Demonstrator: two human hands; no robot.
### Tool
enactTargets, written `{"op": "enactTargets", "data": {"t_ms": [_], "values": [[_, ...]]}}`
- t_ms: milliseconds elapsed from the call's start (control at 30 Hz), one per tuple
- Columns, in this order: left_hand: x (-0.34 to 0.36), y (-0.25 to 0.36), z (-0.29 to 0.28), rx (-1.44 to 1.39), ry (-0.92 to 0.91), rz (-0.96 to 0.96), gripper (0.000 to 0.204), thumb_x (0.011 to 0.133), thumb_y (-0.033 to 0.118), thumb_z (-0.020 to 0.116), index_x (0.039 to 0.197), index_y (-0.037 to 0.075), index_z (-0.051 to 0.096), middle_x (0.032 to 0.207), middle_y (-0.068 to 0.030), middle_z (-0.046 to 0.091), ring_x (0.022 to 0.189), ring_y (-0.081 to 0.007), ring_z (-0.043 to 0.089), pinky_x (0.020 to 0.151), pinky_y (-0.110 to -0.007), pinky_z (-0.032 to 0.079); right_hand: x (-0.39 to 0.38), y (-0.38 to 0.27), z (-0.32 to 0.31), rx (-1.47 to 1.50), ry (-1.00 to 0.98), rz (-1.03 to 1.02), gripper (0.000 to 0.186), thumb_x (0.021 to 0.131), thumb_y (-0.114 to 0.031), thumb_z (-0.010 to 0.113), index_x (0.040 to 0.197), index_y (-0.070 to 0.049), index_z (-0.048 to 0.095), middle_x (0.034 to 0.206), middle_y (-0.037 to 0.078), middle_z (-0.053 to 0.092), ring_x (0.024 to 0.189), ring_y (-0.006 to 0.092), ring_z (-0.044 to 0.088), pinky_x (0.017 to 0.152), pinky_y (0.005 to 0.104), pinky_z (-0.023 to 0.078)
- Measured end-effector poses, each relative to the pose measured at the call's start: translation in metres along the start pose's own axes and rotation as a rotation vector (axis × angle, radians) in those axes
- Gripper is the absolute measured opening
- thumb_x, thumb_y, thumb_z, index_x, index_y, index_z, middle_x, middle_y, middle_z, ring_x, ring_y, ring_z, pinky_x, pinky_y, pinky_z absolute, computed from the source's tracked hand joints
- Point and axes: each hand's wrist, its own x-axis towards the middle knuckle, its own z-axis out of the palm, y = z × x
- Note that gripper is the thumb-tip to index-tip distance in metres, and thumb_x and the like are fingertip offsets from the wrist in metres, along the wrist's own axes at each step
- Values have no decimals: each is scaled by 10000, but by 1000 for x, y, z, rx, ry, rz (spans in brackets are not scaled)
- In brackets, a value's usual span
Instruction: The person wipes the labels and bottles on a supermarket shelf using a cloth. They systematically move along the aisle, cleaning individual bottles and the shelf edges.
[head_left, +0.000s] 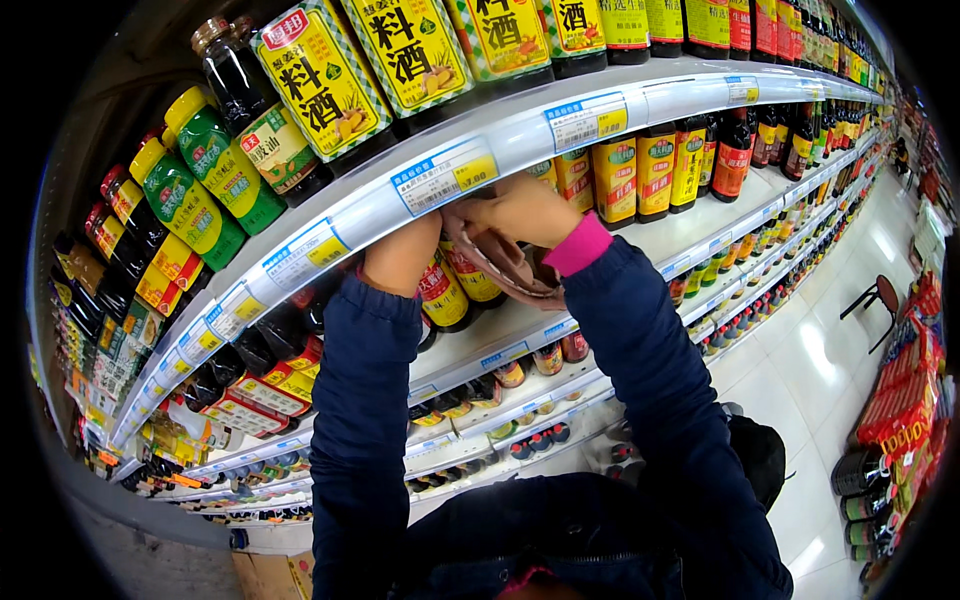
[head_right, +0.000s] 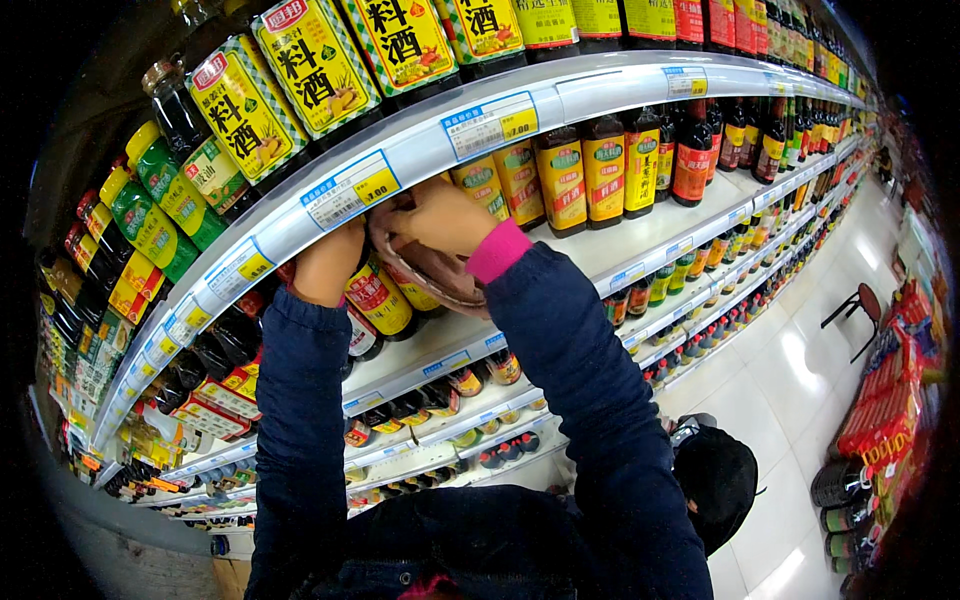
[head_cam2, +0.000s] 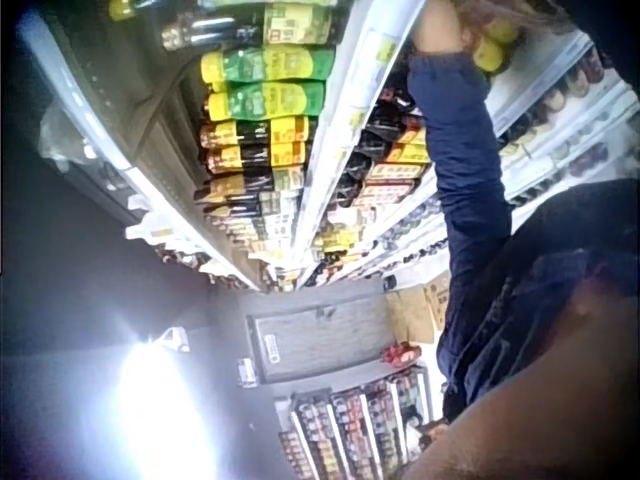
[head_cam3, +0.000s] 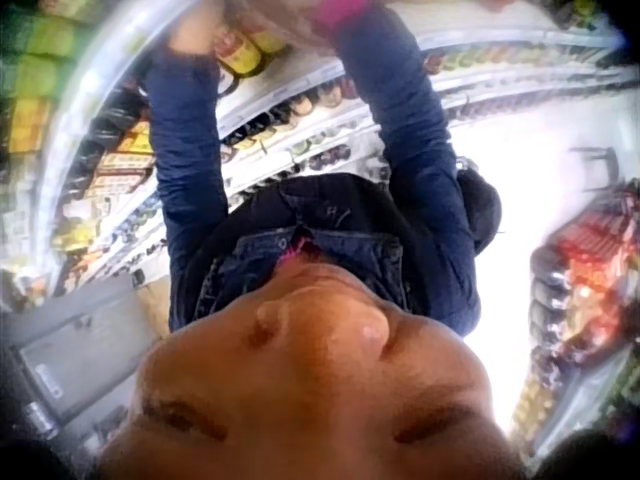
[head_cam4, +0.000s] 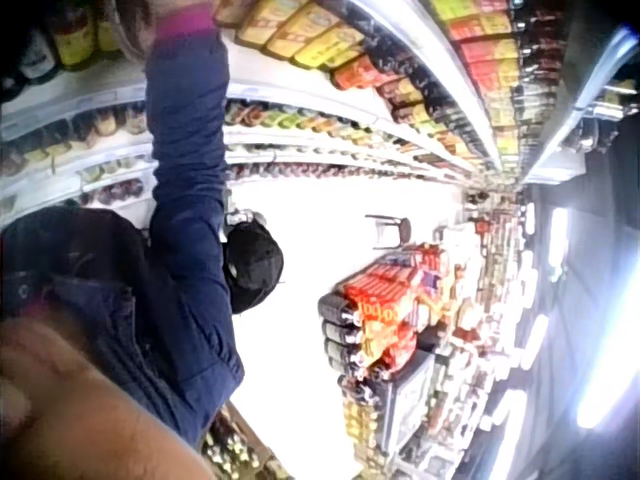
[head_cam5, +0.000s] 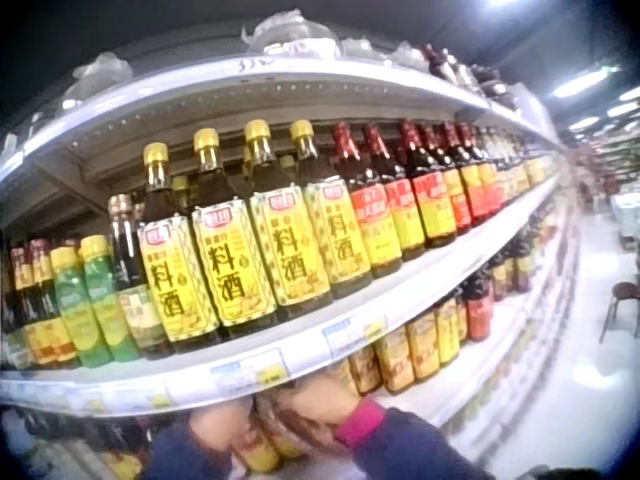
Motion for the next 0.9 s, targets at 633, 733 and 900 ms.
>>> {"op": "enactTargets", "data": {"t_ms": [633, 733, 900], "values": [[-4, -5, 37, -3, 168, -45, 308, 911, 228, 494, 1142, 58, 608, 1161, -161, 567, 1084, -352, 523, 905, -553, 388, 32, 59, 56, -433, 399, -219, 366, 734, -243, 714, 1007, -9, 649, 996, 242, 650, 919, 411, 623, 761, 436, 520], [0, -9, 25, -286, 299, -109, 192, 890, 237, 566, 991, 98, 652, 929, -97, 652, 853, -307, 637, 742, -423, 509, 18, 49, 54, -270, 366, -201, 446, 730, -232, 731, 1080, 10, 599, 992, 247, 648, 925, 403, 629, 772, 427, 519], [5, -9, 6, -544, -68, -200, 383, 935, 256, 465, 1238, 30, 530, 1217, -181, 516, 1143, -376, 472, 951, -569, 354, 4, 76, 55, 137, 271, -89, 694, 735, -204, 763, 1242, 94, 395, 1090, 232, 614, 1043, 321, 613, 868, 386, 484]]}}
